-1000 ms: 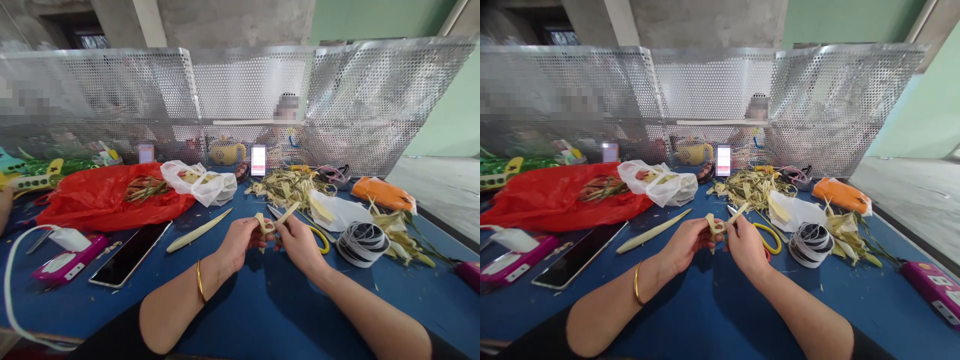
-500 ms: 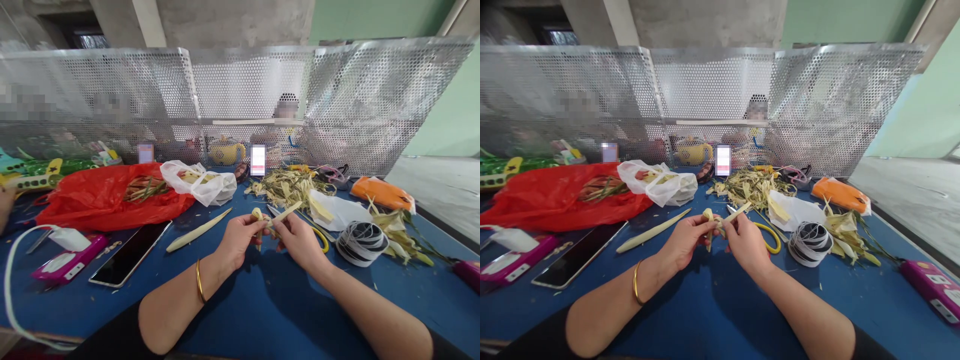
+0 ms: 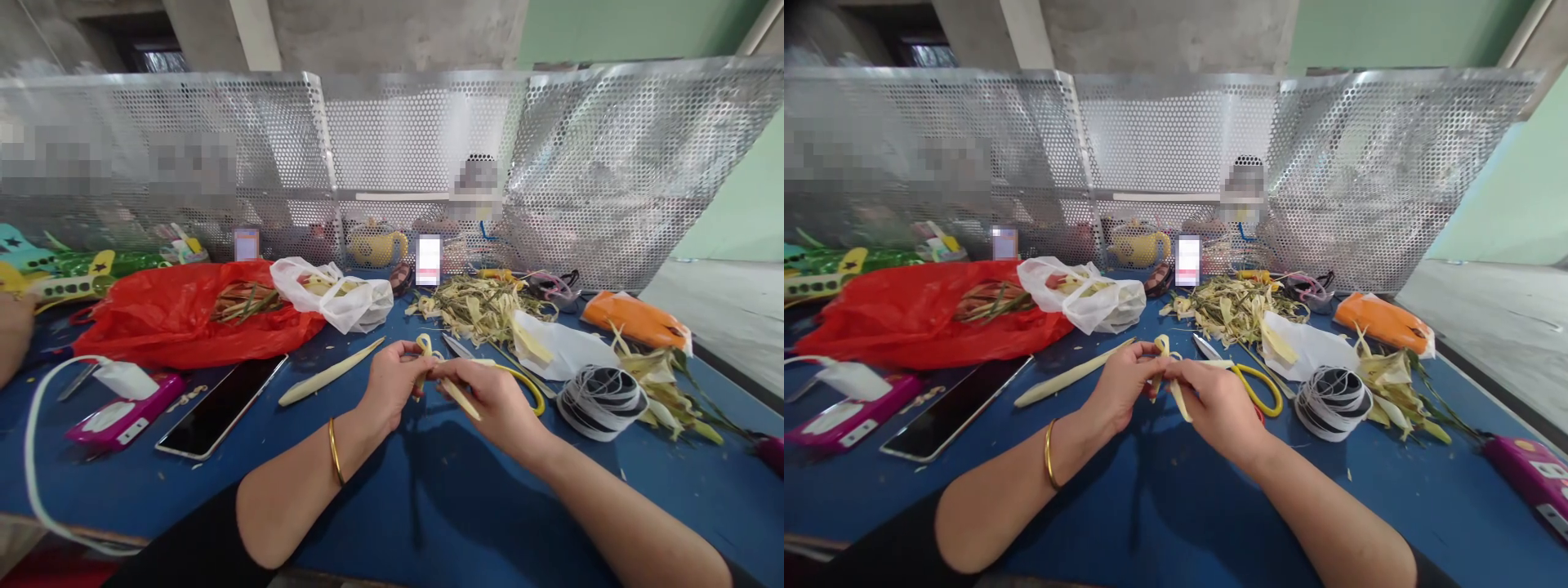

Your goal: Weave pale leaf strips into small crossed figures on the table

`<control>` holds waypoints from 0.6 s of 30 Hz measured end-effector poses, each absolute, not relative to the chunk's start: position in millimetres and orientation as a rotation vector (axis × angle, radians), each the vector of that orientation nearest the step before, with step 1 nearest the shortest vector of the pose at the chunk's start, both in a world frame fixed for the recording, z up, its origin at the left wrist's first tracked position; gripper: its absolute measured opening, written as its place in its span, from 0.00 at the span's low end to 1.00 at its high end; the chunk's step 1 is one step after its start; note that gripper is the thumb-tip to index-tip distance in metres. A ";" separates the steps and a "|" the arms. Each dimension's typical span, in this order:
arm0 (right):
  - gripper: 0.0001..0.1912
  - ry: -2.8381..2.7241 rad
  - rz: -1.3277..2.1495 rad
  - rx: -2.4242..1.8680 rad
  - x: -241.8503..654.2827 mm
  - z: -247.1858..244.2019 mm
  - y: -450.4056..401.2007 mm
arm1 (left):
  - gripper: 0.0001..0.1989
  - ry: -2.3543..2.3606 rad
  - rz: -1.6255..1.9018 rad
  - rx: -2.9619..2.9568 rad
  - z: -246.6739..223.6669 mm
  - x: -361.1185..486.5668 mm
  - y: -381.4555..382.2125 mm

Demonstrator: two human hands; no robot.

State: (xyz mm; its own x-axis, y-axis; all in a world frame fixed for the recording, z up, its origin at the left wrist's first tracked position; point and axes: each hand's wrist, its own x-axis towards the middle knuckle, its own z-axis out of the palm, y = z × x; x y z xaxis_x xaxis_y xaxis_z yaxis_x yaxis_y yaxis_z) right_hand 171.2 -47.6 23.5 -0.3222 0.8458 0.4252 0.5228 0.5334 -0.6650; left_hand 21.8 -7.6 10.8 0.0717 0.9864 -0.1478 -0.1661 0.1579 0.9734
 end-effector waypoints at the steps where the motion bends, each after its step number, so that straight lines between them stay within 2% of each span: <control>1: 0.07 -1.972 0.434 -1.143 172.9 23.8 -46.8 | 0.11 1.106 1.098 1.007 10.7 23.0 -9.0; 4: 0.08 -1.809 0.328 -1.238 179.5 22.9 -40.3 | 0.12 1.053 1.004 1.004 11.5 25.5 -13.6; 11: 0.14 -1.731 0.721 -1.443 189.5 15.4 -23.6 | 0.09 0.892 0.875 1.060 15.1 24.1 -18.4; 18: 0.14 -1.741 0.604 -1.500 187.8 18.8 -27.7 | 0.08 0.917 0.866 1.086 16.0 24.0 -18.4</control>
State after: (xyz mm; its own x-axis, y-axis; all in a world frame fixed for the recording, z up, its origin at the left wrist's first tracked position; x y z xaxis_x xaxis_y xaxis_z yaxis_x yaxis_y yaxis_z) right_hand 187.8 -27.7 18.8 -0.0354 0.9722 0.2314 0.6204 0.2029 -0.7576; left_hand 24.0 -18.4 16.0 0.3720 0.9112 -0.1773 -0.1249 0.2384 0.9631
